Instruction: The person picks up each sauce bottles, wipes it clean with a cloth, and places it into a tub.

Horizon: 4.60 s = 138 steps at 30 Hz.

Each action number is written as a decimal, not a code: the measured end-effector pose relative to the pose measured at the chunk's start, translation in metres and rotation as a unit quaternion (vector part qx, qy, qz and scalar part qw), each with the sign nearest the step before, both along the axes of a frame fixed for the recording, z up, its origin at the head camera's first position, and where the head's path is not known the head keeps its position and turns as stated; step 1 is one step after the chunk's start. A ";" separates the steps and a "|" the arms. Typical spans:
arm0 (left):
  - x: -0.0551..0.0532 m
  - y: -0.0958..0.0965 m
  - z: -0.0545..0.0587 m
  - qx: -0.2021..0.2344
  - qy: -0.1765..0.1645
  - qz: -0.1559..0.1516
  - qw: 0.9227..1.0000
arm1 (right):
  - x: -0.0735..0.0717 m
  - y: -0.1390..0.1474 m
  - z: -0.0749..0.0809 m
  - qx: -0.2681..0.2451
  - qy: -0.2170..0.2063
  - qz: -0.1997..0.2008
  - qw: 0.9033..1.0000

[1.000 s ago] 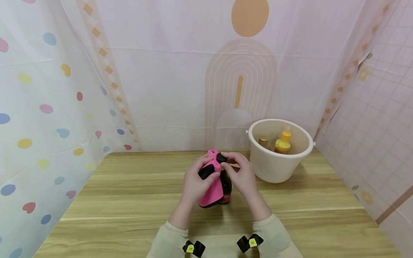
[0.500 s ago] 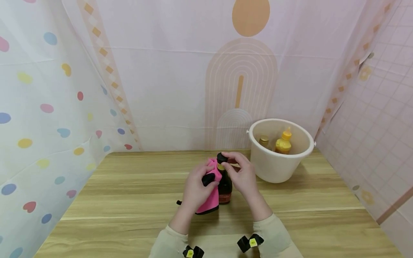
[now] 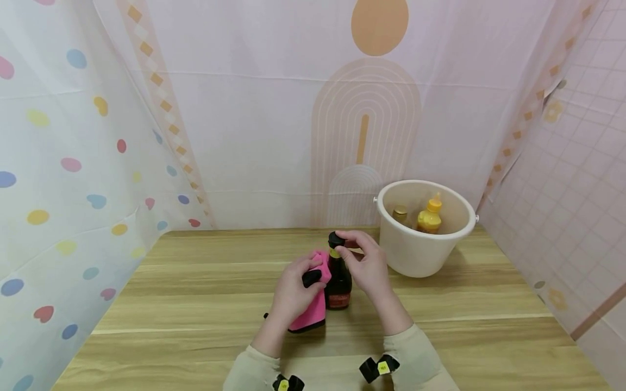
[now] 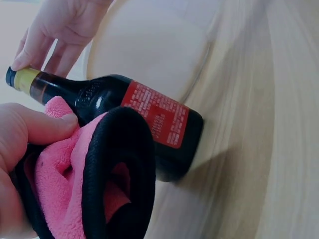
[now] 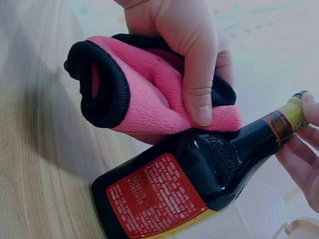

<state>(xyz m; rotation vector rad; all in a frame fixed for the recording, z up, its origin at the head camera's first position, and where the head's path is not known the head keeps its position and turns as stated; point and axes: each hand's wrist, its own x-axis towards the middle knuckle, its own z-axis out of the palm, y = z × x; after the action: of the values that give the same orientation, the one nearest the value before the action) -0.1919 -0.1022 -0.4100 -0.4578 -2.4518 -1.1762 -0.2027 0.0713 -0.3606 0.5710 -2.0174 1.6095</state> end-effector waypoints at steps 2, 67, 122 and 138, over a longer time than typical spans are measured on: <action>0.000 -0.001 -0.002 0.002 -0.003 0.001 1.000 | 0.006 -0.001 0.007 0.002 0.005 0.001 1.000; -0.024 0.000 -0.028 -0.203 -0.085 0.109 0.969 | 0.010 0.002 0.012 -0.004 -0.002 0.016 1.000; -0.001 -0.016 0.053 0.173 -0.042 0.080 0.981 | -0.031 0.004 -0.015 0.073 -0.009 0.054 0.996; -0.007 0.013 0.063 0.200 0.098 -0.008 0.975 | -0.030 0.009 -0.001 0.079 -0.057 0.133 0.986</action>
<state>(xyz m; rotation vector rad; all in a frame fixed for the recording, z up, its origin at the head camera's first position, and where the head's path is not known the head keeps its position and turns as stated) -0.1984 -0.0896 -0.3471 -0.4474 -1.9827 -1.5071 -0.2328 0.0801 -0.3617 0.8581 -2.2456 1.6733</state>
